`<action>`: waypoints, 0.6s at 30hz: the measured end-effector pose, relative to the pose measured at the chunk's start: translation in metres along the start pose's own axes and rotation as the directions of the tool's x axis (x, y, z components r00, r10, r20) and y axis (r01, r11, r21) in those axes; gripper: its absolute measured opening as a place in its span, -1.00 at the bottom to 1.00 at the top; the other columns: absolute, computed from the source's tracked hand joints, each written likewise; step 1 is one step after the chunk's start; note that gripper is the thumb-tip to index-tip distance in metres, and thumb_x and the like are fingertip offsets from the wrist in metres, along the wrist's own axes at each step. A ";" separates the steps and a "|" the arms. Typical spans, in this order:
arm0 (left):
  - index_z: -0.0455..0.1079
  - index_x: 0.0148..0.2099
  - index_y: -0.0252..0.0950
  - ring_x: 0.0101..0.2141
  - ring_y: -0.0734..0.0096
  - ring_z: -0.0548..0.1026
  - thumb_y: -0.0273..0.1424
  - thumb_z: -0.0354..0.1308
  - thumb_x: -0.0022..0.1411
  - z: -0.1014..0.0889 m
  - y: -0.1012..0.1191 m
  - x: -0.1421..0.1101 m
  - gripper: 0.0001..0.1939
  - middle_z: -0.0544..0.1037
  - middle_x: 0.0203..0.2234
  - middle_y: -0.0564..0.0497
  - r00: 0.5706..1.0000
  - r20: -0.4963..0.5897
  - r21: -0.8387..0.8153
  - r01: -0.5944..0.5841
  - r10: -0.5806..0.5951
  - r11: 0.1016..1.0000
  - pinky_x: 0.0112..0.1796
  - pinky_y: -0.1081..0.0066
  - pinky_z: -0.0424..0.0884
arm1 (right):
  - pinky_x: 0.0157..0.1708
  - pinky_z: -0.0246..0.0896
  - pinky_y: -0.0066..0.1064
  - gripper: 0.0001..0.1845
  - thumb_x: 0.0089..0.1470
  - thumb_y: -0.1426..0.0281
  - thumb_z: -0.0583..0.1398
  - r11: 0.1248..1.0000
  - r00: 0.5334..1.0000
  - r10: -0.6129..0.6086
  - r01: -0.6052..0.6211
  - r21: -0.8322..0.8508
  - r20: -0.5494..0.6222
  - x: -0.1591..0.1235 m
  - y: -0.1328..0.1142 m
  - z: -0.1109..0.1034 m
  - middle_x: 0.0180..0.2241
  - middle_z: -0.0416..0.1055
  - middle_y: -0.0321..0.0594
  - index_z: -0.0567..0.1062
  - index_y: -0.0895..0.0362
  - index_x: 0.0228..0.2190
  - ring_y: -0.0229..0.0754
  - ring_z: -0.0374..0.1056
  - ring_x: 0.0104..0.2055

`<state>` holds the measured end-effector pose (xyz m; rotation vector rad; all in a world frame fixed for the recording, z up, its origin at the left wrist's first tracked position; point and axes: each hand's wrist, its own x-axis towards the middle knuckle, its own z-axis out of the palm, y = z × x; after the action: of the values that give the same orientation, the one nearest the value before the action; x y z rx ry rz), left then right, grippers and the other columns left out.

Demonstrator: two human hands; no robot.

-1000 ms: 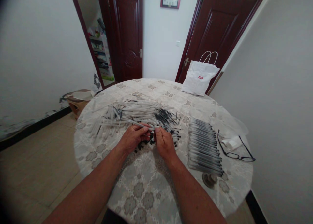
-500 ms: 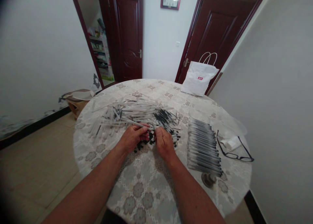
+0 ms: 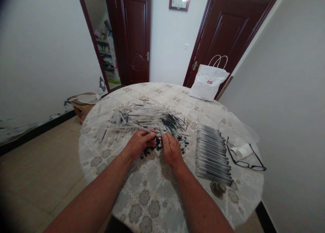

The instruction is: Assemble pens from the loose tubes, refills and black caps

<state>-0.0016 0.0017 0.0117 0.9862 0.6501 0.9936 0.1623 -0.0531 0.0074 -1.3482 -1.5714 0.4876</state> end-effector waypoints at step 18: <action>0.57 -0.15 -0.37 -0.50 0.45 0.51 -0.18 0.43 0.06 0.001 0.001 -0.002 -0.59 0.59 -0.44 -0.05 1.000 -0.010 0.025 -0.019 0.019 1.000 -0.40 0.40 0.48 | -0.37 0.12 -0.38 -0.75 0.35 0.17 0.05 1.000 1.000 -0.020 0.020 -0.015 0.024 -0.002 -0.001 0.000 -0.45 0.35 -0.34 0.39 0.06 -0.25 -0.20 0.28 -0.41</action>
<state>-0.0021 -0.0001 0.0132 1.0111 0.6643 1.0098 0.1619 -0.0553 0.0073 -1.3408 -1.6095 0.4822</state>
